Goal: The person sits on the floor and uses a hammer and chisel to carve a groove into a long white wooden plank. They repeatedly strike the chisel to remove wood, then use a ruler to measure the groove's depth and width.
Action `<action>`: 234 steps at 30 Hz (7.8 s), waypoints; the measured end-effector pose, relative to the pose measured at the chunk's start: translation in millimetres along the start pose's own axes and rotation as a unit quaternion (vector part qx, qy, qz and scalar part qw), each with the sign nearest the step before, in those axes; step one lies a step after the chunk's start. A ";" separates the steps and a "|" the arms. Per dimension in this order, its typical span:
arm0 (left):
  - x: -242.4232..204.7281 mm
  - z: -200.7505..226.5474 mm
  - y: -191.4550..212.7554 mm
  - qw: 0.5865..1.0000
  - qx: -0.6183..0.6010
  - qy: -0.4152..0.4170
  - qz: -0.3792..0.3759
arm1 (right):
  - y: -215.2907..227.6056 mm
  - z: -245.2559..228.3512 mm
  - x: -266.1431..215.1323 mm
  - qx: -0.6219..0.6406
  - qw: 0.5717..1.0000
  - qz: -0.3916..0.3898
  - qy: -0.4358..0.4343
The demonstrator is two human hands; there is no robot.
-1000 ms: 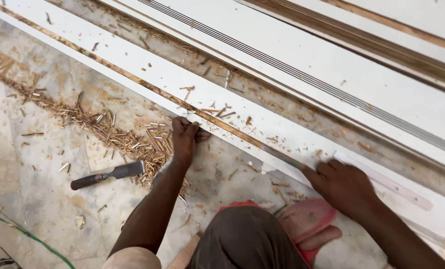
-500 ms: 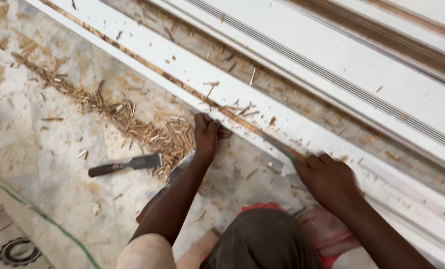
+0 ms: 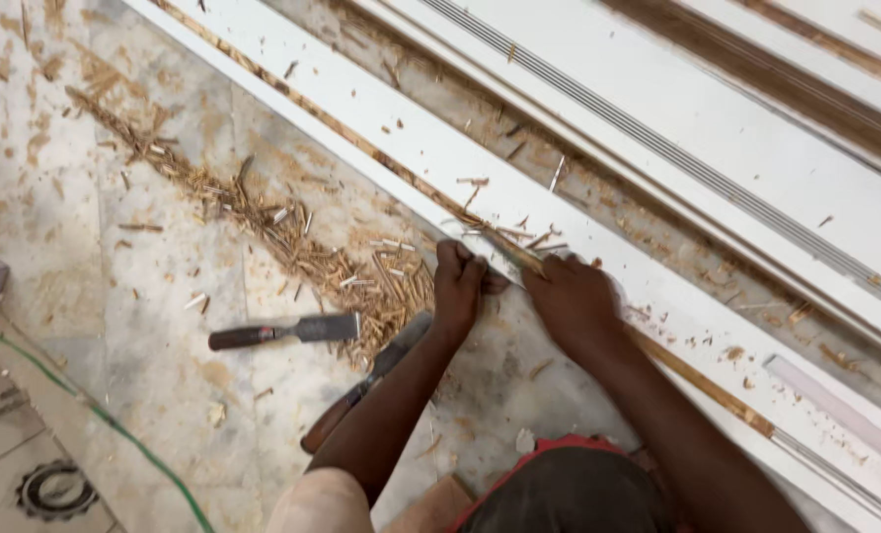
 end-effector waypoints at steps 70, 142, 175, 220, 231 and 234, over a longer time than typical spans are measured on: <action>27.1 30.5 -123.4 0.661 0.637 -0.340 -0.205 | -32.9 113.5 -213.9 0.162 0.977 0.055 -0.130; -54.3 8.8 -195.2 0.900 0.223 -0.017 -0.373 | 98.4 80.4 -84.1 0.378 0.834 0.032 -0.400; -52.0 10.4 -131.1 0.953 -0.171 0.003 -0.250 | -12.5 73.3 -548.1 0.106 0.767 -0.147 -0.616; -46.2 -38.6 -129.6 0.974 -0.044 0.032 -0.220 | 261.9 -35.6 -88.8 -0.057 0.983 -0.107 -0.135; -33.1 -60.6 -123.2 0.981 -0.053 0.064 -0.173 | 251.4 -30.2 -97.4 -0.090 0.973 -0.165 -0.134; -23.5 -59.9 -115.7 0.984 -0.074 0.093 -0.130 | 261.0 -26.6 -98.3 -0.145 0.963 -0.187 -0.128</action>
Point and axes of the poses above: each hand's wrist, its own x-axis towards the middle knuckle, its own y-axis out of the back of the hand, z = x × y, the point moved 1 cm from there along x, towards the middle knuckle, and after that the axes turned 9 degrees about -x, right-handed, at the moved point
